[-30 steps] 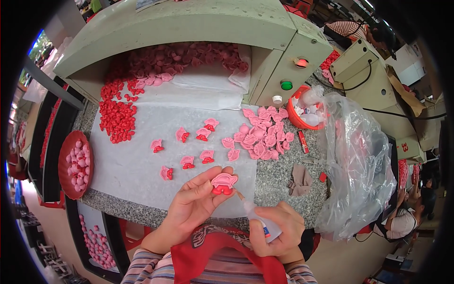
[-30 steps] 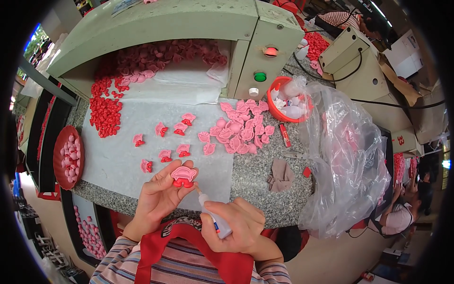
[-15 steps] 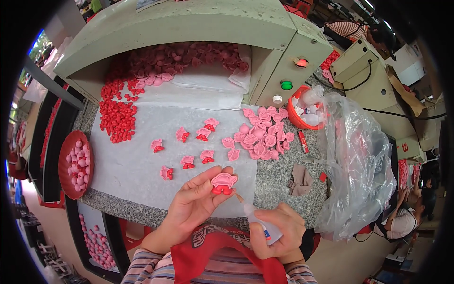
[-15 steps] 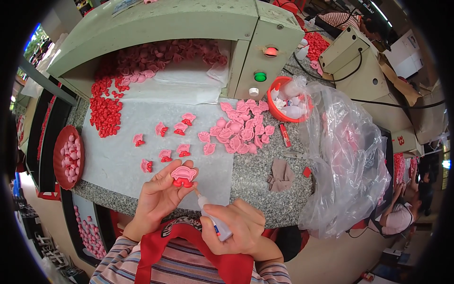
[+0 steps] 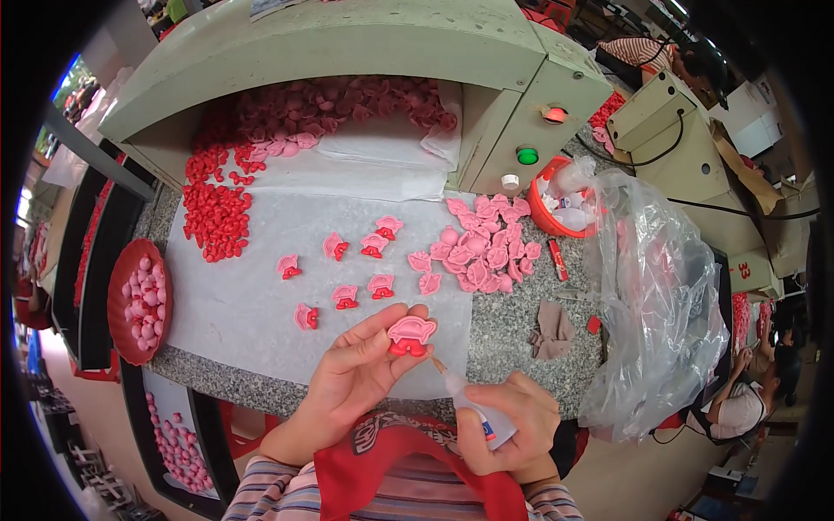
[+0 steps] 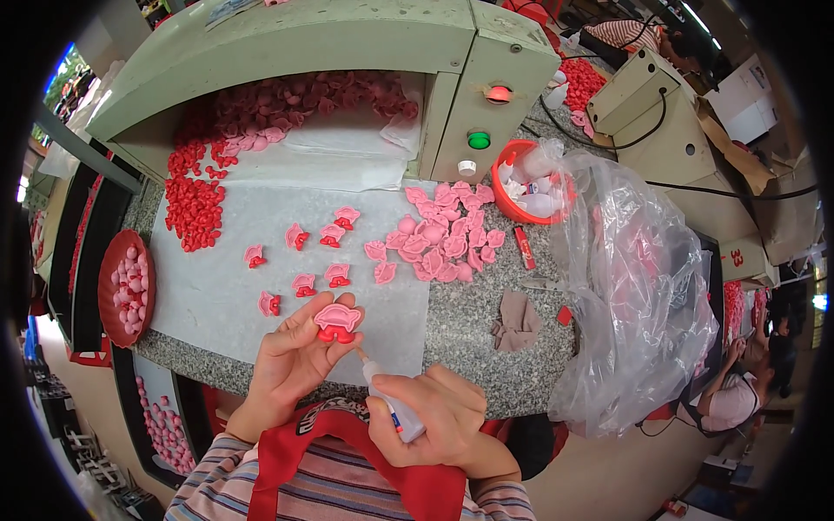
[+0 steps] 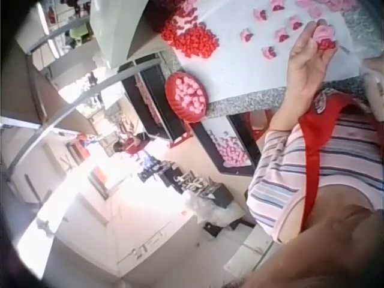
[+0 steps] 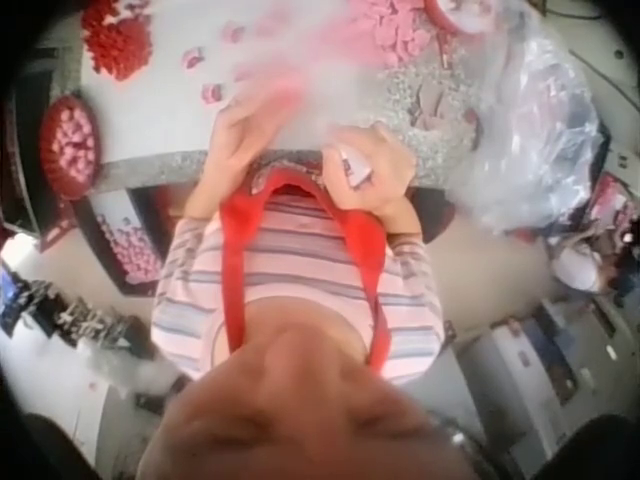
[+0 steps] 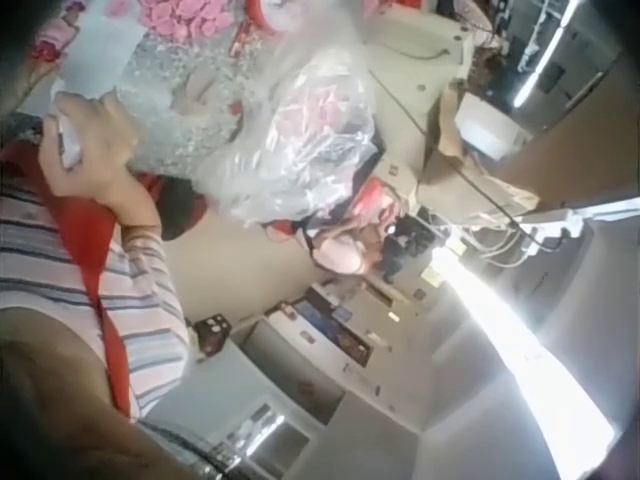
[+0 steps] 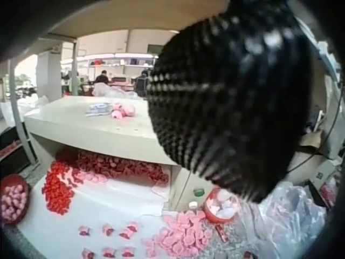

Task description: Assembling small pink plastic toy parts using a white applicator tool.

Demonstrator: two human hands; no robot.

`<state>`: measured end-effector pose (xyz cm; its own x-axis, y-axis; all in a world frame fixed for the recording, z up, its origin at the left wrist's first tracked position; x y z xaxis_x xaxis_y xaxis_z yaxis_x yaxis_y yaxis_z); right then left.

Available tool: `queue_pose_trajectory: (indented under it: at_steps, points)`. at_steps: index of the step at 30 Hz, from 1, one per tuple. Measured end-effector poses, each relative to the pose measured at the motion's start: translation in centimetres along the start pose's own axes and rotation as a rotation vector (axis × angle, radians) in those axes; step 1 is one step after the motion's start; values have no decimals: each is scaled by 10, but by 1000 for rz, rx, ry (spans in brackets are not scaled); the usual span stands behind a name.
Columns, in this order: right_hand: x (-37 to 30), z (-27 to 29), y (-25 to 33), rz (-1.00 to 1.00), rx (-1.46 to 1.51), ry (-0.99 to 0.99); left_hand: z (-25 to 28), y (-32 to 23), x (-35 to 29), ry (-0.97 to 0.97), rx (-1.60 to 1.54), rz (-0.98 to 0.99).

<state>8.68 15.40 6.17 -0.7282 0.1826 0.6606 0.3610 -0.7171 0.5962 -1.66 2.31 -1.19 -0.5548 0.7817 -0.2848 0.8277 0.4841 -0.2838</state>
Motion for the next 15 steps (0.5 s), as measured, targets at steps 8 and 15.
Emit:
queue_pose_trajectory:
  at_steps: [8,15]
  points:
    - [0,4,4,1,25,5,-3,0,-1,-1,11,9]
    - [4,-1,7,-27,33,68,-4,-1,-2,15,66,-21]
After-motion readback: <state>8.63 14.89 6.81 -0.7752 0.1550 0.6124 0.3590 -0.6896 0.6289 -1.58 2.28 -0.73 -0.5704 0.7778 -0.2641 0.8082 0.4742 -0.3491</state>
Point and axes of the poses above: each hand's wrist, its own x-axis towards the middle knuckle, its own z-axis out of the back of the hand, y = z × x, the point moved 3 cm from there along x, towards the middle knuckle, and after that the axes turned 1 degree about z, right-handed, at the moved point
